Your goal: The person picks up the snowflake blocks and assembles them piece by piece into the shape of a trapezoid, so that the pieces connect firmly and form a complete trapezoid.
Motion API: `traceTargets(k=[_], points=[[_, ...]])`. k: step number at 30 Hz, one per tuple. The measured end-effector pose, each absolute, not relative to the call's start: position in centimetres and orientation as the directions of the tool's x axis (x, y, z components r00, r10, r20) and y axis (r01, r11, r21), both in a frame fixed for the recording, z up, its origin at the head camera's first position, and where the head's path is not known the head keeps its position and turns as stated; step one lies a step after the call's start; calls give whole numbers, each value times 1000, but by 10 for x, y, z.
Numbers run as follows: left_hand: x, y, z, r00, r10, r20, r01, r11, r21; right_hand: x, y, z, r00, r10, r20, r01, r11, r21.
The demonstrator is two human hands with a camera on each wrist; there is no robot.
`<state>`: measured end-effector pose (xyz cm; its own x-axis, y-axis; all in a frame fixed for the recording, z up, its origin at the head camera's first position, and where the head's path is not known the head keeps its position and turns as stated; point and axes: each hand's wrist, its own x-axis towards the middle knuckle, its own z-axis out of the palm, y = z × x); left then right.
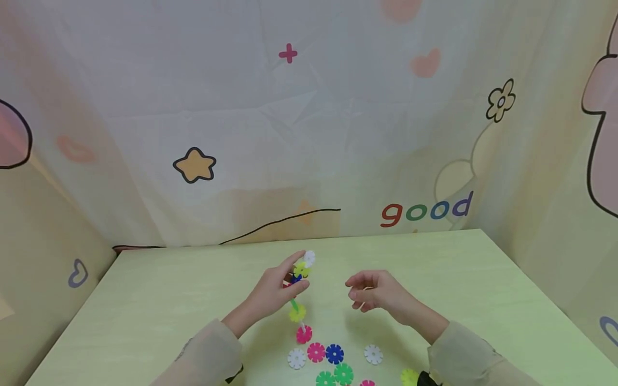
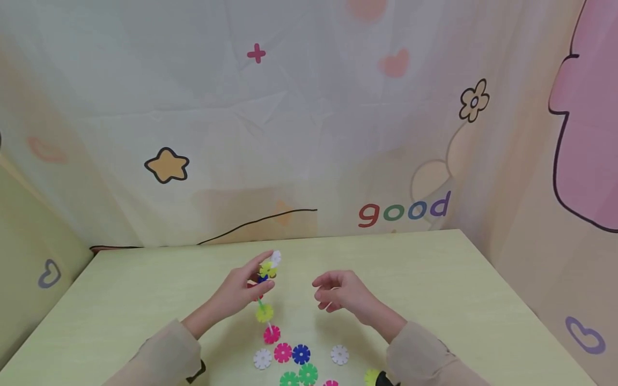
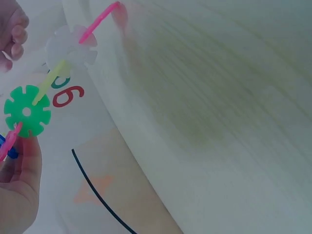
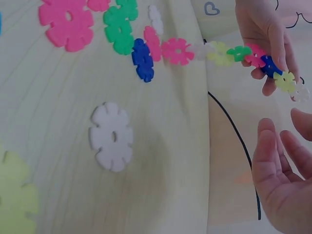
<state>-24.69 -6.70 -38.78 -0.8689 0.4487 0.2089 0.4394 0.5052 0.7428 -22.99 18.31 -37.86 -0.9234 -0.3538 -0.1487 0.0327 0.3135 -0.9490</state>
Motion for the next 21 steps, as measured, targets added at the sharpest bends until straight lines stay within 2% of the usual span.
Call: traceTargets(k=[11, 21], points=[[-248, -76, -391, -876, 437, 202, 418, 483, 769, -227, 193, -391, -865, -448, -226, 31, 401, -916], [-253, -83, -390, -893, 411, 182, 380, 473, 795, -223, 207, -411, -827, -481, -292, 31, 479, -877]])
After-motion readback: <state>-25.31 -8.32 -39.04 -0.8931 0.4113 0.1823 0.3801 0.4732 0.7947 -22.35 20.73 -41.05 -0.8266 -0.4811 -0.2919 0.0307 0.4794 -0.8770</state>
